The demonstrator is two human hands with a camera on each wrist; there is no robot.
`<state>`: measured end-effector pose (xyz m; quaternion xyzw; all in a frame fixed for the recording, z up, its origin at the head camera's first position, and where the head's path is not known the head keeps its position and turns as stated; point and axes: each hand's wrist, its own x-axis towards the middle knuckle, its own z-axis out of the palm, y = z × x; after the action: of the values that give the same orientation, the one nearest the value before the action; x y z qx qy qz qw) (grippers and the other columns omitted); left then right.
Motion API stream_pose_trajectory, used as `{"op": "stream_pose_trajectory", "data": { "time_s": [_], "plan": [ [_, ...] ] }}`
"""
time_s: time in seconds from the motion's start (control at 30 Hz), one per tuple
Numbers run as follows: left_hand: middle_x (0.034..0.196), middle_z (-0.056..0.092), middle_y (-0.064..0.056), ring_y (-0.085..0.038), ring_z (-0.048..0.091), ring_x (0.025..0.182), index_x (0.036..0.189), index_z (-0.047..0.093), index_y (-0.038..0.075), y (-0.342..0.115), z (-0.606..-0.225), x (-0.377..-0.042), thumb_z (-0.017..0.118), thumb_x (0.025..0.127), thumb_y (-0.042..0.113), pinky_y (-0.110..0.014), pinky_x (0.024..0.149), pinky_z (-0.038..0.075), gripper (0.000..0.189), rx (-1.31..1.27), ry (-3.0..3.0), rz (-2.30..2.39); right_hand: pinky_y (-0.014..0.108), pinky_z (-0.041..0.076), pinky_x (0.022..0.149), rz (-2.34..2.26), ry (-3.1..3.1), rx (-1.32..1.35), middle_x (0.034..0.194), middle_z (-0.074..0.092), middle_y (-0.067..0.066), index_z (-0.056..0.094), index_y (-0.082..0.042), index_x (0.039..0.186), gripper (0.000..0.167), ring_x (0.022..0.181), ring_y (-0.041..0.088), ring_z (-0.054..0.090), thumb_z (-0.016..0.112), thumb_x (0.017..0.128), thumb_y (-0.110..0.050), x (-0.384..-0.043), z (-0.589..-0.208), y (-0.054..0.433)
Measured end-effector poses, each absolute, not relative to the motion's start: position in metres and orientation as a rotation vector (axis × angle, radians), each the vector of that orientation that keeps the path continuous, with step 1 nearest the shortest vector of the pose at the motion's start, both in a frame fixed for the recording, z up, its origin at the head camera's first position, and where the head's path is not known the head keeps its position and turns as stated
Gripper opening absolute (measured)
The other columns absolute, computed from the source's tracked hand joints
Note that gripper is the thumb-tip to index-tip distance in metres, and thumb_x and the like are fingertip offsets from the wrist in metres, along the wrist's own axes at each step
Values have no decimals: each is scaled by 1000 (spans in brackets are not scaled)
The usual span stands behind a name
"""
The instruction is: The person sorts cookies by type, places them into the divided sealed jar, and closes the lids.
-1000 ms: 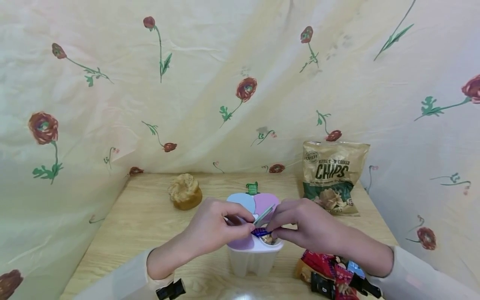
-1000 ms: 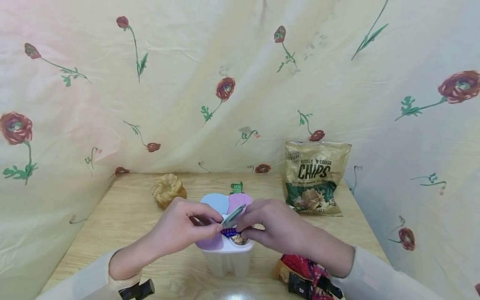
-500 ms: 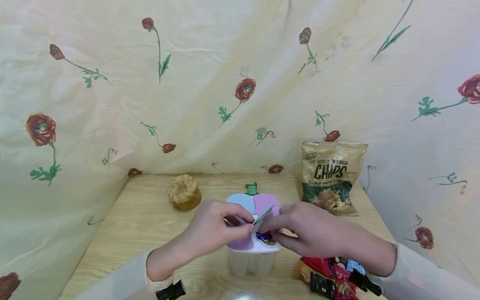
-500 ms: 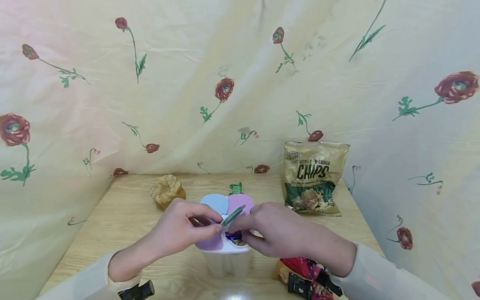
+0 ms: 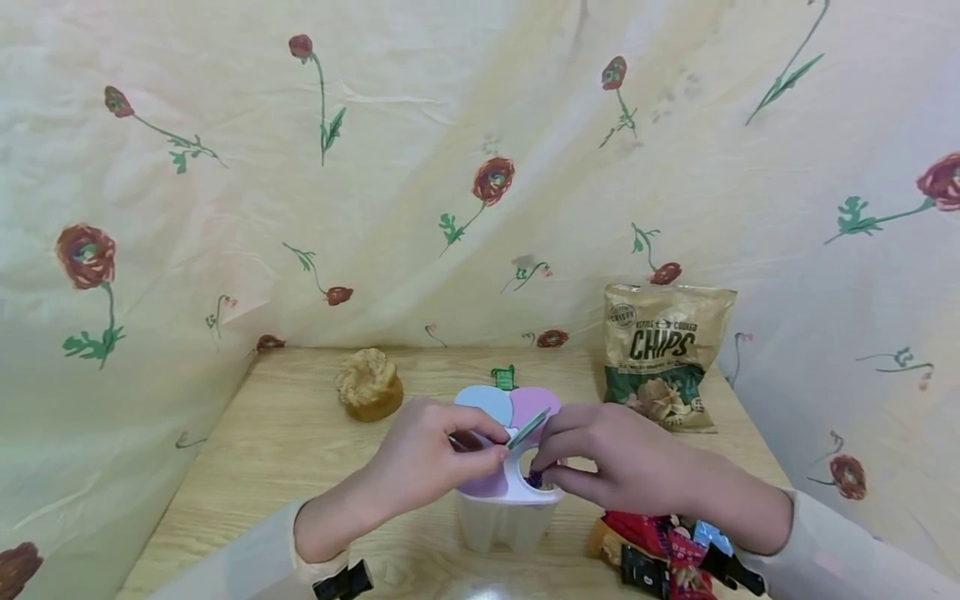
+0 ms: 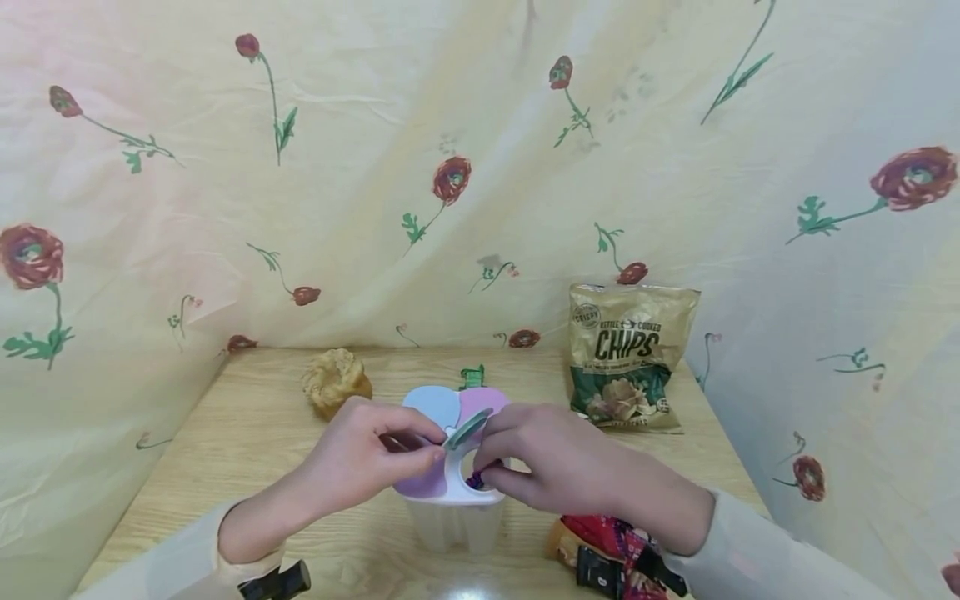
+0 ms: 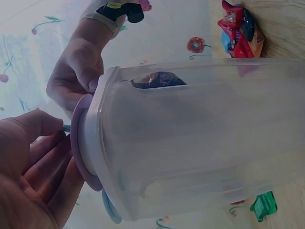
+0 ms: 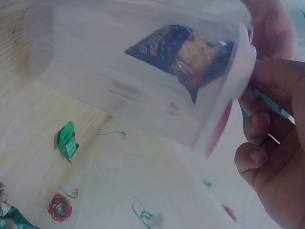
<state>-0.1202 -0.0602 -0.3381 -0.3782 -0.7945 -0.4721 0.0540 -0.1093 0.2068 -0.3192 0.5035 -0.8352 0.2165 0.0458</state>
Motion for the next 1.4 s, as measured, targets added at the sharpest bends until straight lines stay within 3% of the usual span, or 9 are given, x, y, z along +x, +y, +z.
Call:
{"op": "stream_pose_trajectory", "data": {
  "time_s": [0.23, 0.47, 0.77, 1.2, 1.4],
  "plan": [
    [82, 78, 7, 5, 71, 73, 90, 82, 17, -60, -339, -121, 79, 84, 11, -18, 65, 59, 9, -1150, -2409, -1431, 15, 53, 71, 828, -2562, 1567, 106, 72, -15, 76, -26, 113, 18, 91, -3, 63, 68, 100, -16, -110, -314, 222],
    [83, 78, 8, 4, 71, 73, 90, 82, 17, -60, -338, -121, 79, 84, 11, -19, 66, 60, 9, -1139, -2425, -1450, 13, 48, 59, 918, -2553, 1404, 104, 71, -18, 72, -32, 111, 33, 73, -5, 57, 73, 94, -4, -115, -317, 253],
    [84, 78, 8, 4, 71, 74, 91, 82, 18, -60, -335, -119, 80, 85, 12, -20, 68, 60, 9, -1109, -2484, -1472, 21, 48, 55, 955, -2841, 1233, 103, 73, -11, 72, -26, 117, 22, 72, -3, 56, 73, 96, -17, -120, -348, 300],
    [86, 78, 8, 3, 71, 75, 92, 82, 17, -60, -333, -119, 80, 86, 12, -20, 69, 60, 9, -1109, -2509, -1485, 29, 57, 67, 1355, -3073, 1020, 110, 72, 0, 69, -10, 124, 31, 88, 8, 69, 72, 97, -24, -129, -414, 344],
    [85, 77, 10, 3, 69, 73, 92, 82, 18, -60, -334, -120, 80, 85, 13, -22, 68, 60, 8, -1109, -2528, -1486, 30, 59, 69, 1476, -3100, 1012, 111, 70, 13, 67, -3, 126, 33, 89, 10, 71, 71, 98, -20, -134, -440, 354]
  ]
}}
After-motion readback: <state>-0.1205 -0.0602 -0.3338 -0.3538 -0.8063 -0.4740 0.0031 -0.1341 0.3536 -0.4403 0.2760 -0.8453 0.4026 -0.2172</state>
